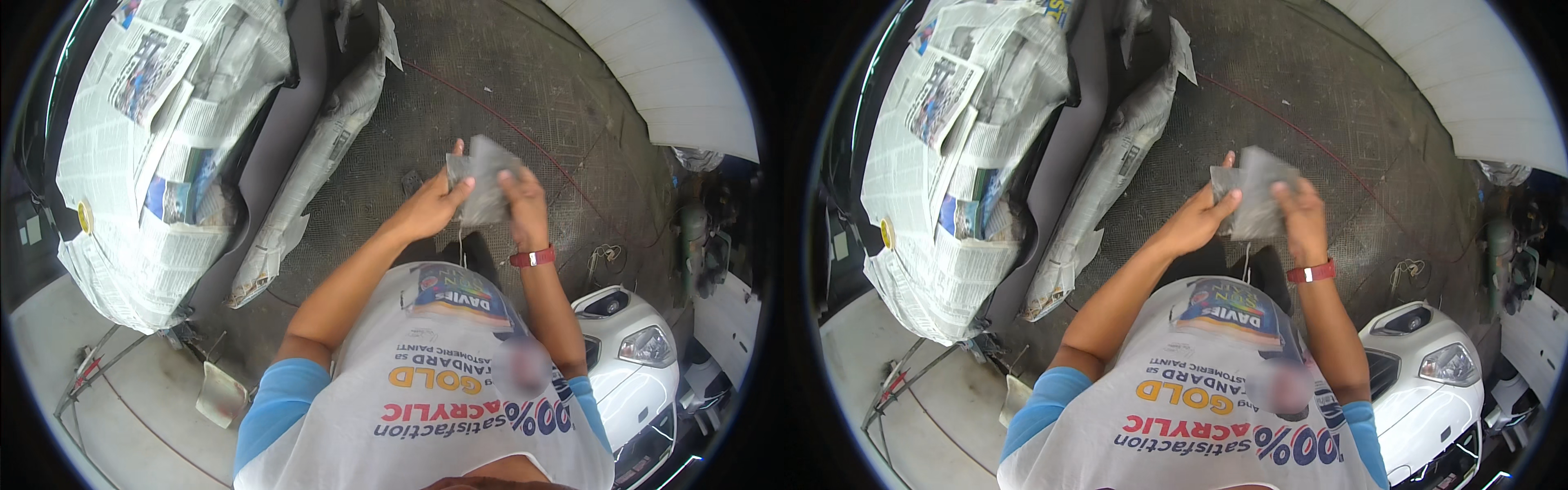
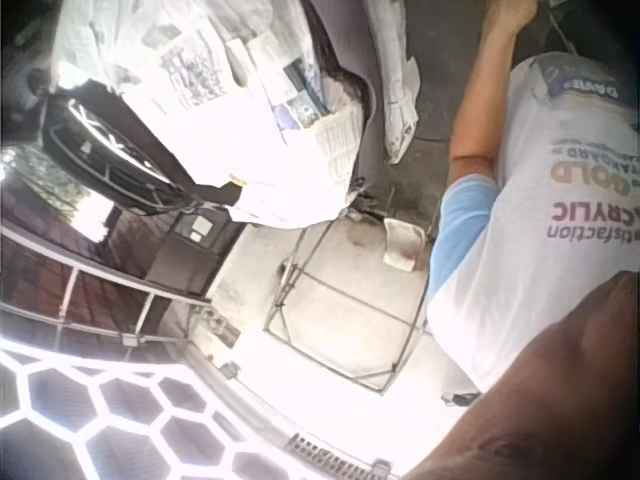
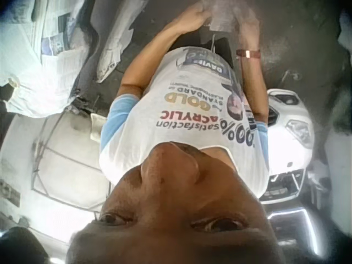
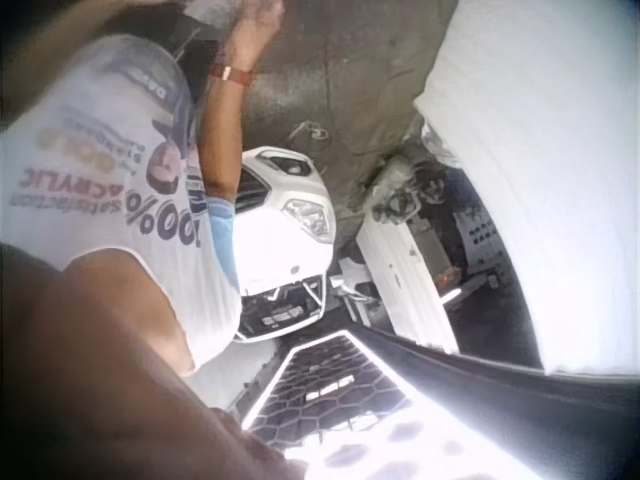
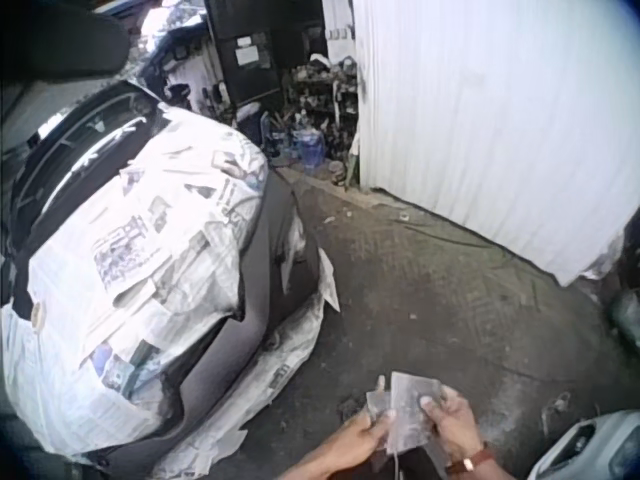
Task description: The person sands a car bumper using two sanding blocks. They rub the blocks against each other to clean them and then apply them to the surface of the bumper, which is covered with newspaper.
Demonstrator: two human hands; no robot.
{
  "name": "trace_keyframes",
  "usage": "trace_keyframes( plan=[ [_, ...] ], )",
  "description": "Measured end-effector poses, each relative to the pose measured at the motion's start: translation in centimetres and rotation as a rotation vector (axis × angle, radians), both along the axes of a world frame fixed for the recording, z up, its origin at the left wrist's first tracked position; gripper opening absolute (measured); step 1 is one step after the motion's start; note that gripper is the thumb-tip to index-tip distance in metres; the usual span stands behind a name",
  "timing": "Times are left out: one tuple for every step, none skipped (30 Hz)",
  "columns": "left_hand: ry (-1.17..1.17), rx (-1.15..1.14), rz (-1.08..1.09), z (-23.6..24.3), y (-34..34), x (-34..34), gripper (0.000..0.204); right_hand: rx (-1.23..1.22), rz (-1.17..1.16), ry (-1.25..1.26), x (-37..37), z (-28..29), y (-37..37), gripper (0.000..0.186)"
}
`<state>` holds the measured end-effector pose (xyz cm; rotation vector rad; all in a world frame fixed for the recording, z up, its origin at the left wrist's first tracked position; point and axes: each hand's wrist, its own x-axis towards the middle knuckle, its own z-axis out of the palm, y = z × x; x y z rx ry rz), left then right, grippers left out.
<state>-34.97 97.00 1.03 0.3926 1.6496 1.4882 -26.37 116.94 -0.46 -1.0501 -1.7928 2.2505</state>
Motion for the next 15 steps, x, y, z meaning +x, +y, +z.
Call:
trace_keyframes(
  plan=[
    [-0.073,-0.052,-0.034,0.7,0.6,-1.8,0.081,-0.030,0.215,0.051,-0.6,-0.4,0.2,0.035],
    [-0.138,-0.099,-0.068,1.3,1.1,-3.4,0.082,-0.046,0.170,0.066,-1.9,-0.5,1.0,0.036],
    [0.018,-0.172,-0.075,1.7,1.4,-4.1,0.083,-0.062,0.127,0.081,-3.6,-0.7,2.1,0.037],
    [-0.135,-0.064,0.025,1.9,1.9,-4.8,0.082,-0.070,0.080,0.101,-5.6,-0.7,3.3,0.038],
    [-0.287,0.042,0.127,2.2,2.5,-5.2,0.081,-0.187,-0.041,0.064,-7.3,-0.7,4.2,0.042],
    [-0.440,0.149,0.232,2.3,3.3,-5.7,0.080,-0.197,0.090,0.062,-8.4,-0.6,4.7,0.042],
    [-0.646,0.419,0.423,1.9,4.1,-6.2,0.081,-0.213,0.223,0.058,-9.5,-0.1,4.8,0.042],
    [-0.530,0.349,0.456,1.1,4.6,-6.6,0.083,-0.235,0.356,0.049,-10.6,0.6,4.6,0.043],
    [-0.413,0.278,0.489,0.1,5.0,-6.9,0.086,-0.276,0.474,0.069,-11.3,1.8,4.7,0.046],
    [-0.289,0.210,0.526,-0.9,5.4,-7.3,0.089,-0.316,0.601,0.096,-12.2,3.0,4.8,0.049],
    [-0.236,0.104,0.631,-1.9,5.9,-7.6,0.093,-0.374,0.668,0.079,-12.7,2.6,5.2,0.049],
    [-0.247,0.120,0.688,-2.7,6.1,-8.0,0.099,-0.518,0.640,0.094,-13.6,2.6,5.8,0.049],
    [-0.259,0.136,0.749,-3.2,6.3,-8.4,0.105,-0.663,0.612,0.104,-14.4,2.6,6.4,0.049],
    [-0.273,0.151,0.815,-3.4,6.4,-8.6,0.112,-0.809,0.584,0.105,-15.2,2.6,7.2,0.048],
    [-0.434,0.146,0.818,-3.4,6.0,-8.6,0.101,-0.821,0.612,0.093,-16.0,1.9,8.1,0.047]
  ],
)
